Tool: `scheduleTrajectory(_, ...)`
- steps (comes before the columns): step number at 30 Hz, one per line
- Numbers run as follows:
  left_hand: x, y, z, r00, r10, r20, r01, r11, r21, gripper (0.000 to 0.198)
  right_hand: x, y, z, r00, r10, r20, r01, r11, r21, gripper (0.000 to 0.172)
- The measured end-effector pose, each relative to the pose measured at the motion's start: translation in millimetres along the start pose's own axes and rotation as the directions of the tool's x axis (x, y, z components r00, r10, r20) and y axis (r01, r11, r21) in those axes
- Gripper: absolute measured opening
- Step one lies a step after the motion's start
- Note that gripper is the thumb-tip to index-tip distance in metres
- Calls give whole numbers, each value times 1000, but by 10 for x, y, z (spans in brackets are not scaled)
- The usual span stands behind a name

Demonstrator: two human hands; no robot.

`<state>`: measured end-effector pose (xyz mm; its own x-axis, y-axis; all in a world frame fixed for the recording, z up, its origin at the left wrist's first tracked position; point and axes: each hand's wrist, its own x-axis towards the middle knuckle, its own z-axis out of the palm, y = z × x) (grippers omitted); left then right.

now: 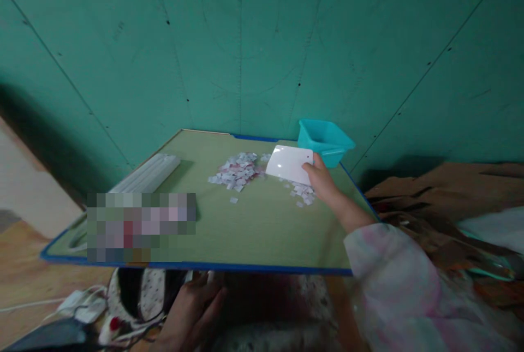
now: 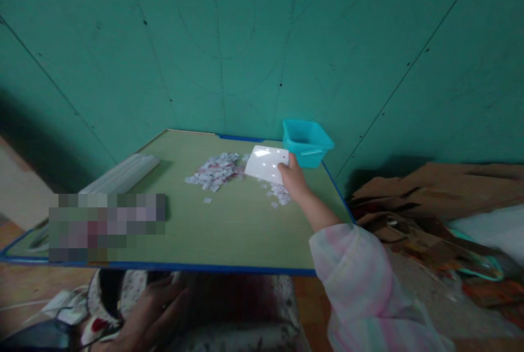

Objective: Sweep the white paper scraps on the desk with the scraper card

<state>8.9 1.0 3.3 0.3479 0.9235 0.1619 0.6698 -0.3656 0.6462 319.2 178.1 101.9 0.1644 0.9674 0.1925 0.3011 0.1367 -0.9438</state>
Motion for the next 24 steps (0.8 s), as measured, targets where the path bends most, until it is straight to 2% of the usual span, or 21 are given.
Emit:
scheduleTrajectory(2, -9, -24, 18, 1000, 0, 12, 0, 1000, 2, 46, -15, -9, 17, 998, 9, -60, -9, 1000, 1, 26)
scheduleTrajectory(5, -16, -42, 23, 999, -8, 37, 9, 1000, -13, 44, -30, -30, 31, 998, 56, -11, -55, 998, 38, 23)
scheduleTrajectory(10, -4, 6, -18, 1000, 6, 27, -4, 999, -52, 39, -61, -65, 53, 999, 2, -52, 2, 997, 73, 26)
scheduleTrajectory(13, 6, 41, -48, 999, -2, 40, 4, 998, -60, 40, -110, -97, 78, 994, 69, 87, -75, 995, 70, 26)
scheduleTrajectory(16, 14, 62, -73, 998, -17, 52, 21, 996, -90, 38, -159, -141, 98, 966, 137, 220, -161, 982, 95, 27)
scheduleTrajectory(21, 12, 35, -55, 999, -25, 48, 30, 992, -121, 39, -172, -148, 115, 991, 69, 117, -83, 989, 120, 23)
scheduleTrajectory(24, 1, -20, -7, 999, -28, 40, 31, 996, -80, 43, -193, -142, 147, 977, 90, 193, -112, 989, 101, 23)
